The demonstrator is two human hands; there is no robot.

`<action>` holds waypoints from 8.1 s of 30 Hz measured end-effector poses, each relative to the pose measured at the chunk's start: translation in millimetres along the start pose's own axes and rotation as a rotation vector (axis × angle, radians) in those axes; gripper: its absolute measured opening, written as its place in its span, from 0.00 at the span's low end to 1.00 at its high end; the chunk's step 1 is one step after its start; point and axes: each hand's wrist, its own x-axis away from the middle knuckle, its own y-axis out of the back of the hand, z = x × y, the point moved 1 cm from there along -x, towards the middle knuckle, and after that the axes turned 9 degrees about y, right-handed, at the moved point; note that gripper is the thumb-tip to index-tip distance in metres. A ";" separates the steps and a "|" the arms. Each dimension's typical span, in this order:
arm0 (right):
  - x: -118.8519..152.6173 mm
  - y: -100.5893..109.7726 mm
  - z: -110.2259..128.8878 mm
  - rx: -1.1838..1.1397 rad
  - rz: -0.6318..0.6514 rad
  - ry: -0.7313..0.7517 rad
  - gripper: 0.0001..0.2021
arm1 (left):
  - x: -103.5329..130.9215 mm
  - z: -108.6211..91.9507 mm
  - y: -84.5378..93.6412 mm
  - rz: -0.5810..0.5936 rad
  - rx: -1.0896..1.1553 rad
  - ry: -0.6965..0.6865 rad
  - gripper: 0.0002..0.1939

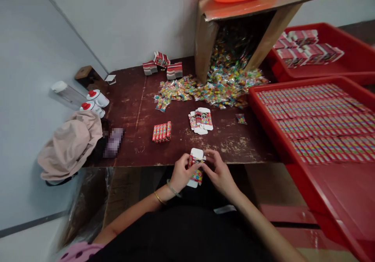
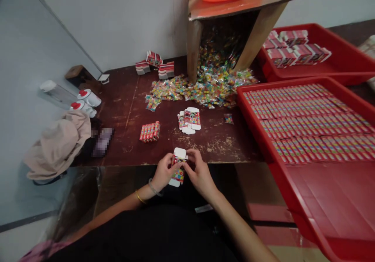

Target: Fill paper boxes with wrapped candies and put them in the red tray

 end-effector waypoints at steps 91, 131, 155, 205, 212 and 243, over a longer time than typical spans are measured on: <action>-11.8 9.1 -9.0 -0.196 -0.088 -0.099 0.10 | -2.5 6.1 7.9 0.330 0.196 0.308 0.35; -9.2 -11.2 -7.2 0.264 0.220 0.225 0.14 | 3.1 1.2 43.8 0.616 0.362 0.469 0.23; -165.5 2.2 -66.0 0.818 -0.001 0.302 0.21 | -5.5 -8.1 122.9 -0.414 -0.036 -0.087 0.19; -16.6 23.8 10.4 -0.012 0.331 0.032 0.11 | 11.5 -8.0 -4.3 0.400 0.183 0.372 0.25; 23.7 0.6 0.2 0.163 -0.037 0.000 0.18 | 18.7 1.1 -0.9 -0.058 -0.043 -0.111 0.23; 43.8 -19.1 -9.7 -0.318 0.435 -0.504 0.11 | 66.5 31.0 16.8 0.580 0.616 0.850 0.21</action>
